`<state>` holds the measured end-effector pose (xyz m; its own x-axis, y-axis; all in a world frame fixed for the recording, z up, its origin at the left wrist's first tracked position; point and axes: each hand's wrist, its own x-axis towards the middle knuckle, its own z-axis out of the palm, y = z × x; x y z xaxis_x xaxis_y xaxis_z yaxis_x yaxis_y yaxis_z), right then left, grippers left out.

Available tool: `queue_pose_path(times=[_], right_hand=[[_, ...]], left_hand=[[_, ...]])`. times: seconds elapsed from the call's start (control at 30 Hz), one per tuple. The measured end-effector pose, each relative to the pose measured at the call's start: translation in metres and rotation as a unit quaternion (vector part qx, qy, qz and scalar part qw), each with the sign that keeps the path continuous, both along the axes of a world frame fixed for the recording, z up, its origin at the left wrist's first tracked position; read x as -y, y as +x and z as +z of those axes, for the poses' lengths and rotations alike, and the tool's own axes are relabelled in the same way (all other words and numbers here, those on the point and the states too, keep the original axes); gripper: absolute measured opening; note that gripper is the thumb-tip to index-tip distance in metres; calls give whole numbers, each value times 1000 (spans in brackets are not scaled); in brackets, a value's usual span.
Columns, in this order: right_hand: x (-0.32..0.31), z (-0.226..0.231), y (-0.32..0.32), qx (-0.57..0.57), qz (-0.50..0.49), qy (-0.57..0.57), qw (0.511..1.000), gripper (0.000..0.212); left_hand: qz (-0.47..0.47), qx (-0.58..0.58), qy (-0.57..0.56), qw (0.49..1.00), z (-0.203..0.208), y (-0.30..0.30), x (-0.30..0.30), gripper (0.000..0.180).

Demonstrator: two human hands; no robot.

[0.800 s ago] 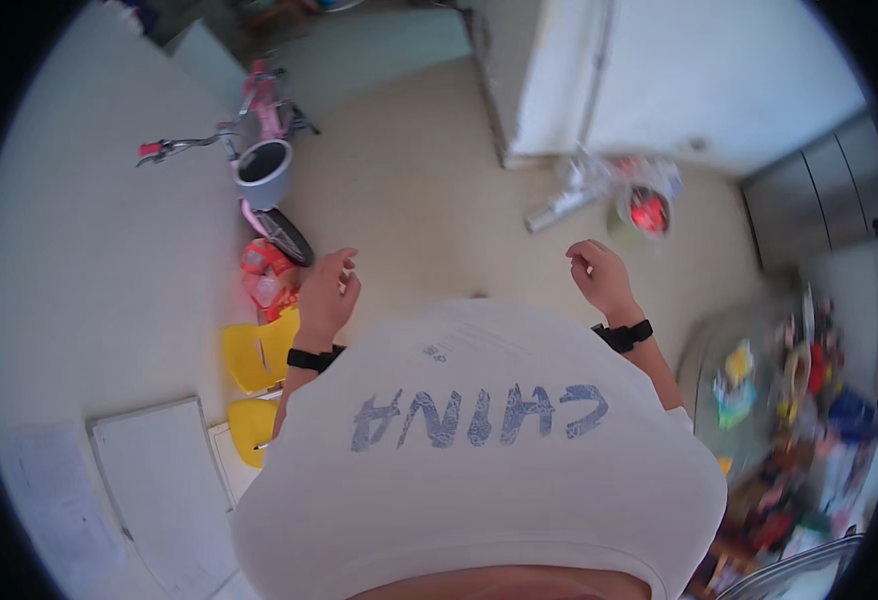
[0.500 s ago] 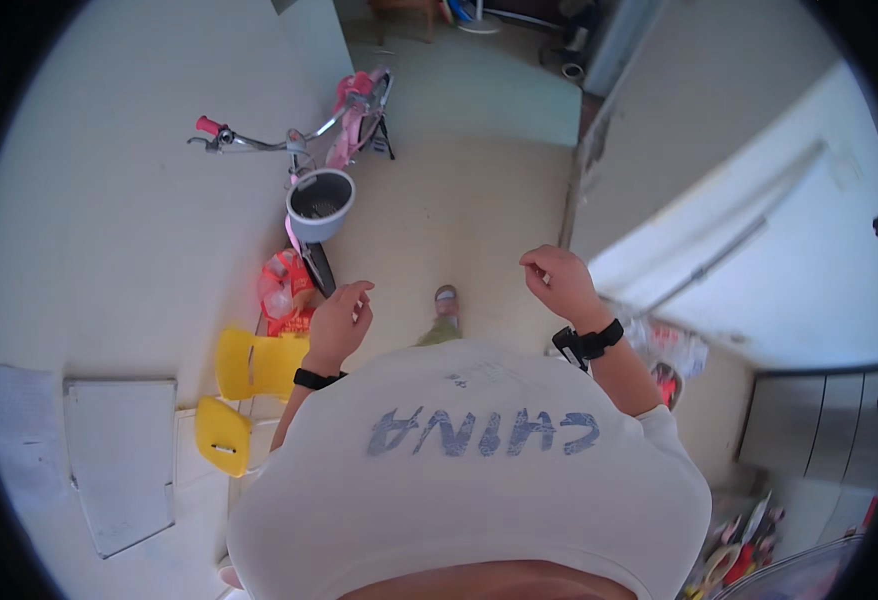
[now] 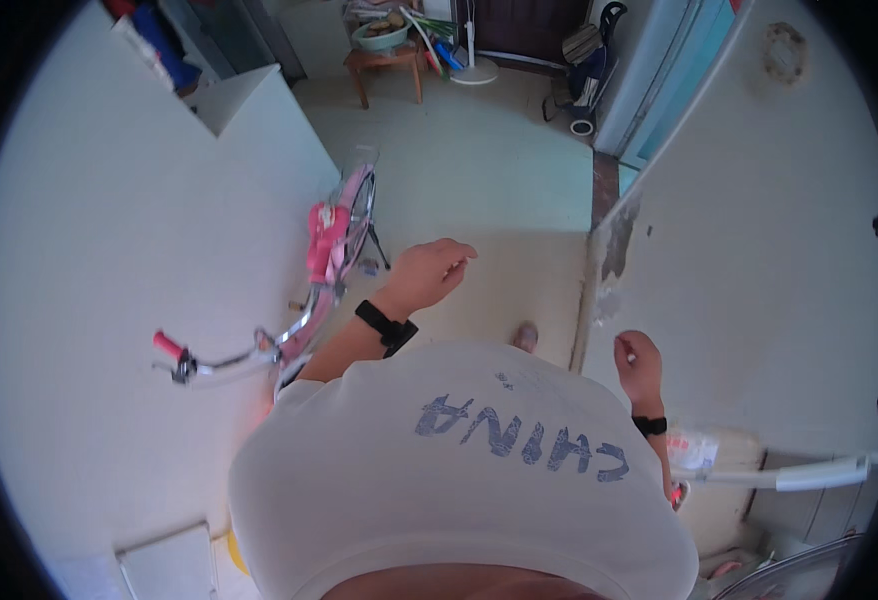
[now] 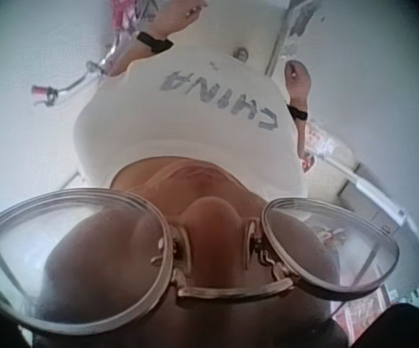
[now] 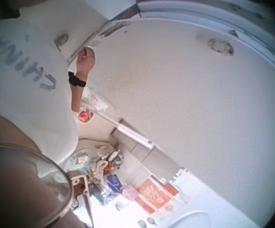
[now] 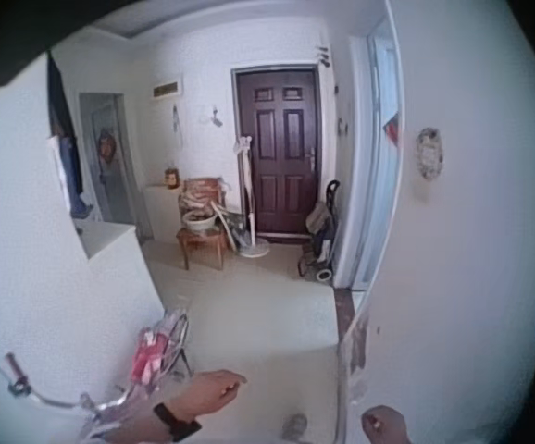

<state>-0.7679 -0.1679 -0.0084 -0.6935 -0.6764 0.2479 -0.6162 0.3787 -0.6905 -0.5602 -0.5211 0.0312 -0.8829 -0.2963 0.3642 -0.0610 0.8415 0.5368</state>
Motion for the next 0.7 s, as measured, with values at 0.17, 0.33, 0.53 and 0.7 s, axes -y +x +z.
queue_pose_path(times=[0.17, 0.33, 0.53, 0.7], right_hand=[[105, -24, -136, 10, 26, 36, 999, 7], [307, 9, -269, 8, 157, 27, 987, 6], [565, 45, -330, -59, 380, -37, 923, 7], [720, 38, -354, -96, 423, -3, 901, 7]], left_hand=[[61, 39, -6, 997, -16, -101, 101, 18], [169, 38, 47, 984, -12, -138, 198, 13], [371, 61, 82, 923, -26, -140, 300, 13], [367, 127, 116, 914, -42, -166, 446, 14]])
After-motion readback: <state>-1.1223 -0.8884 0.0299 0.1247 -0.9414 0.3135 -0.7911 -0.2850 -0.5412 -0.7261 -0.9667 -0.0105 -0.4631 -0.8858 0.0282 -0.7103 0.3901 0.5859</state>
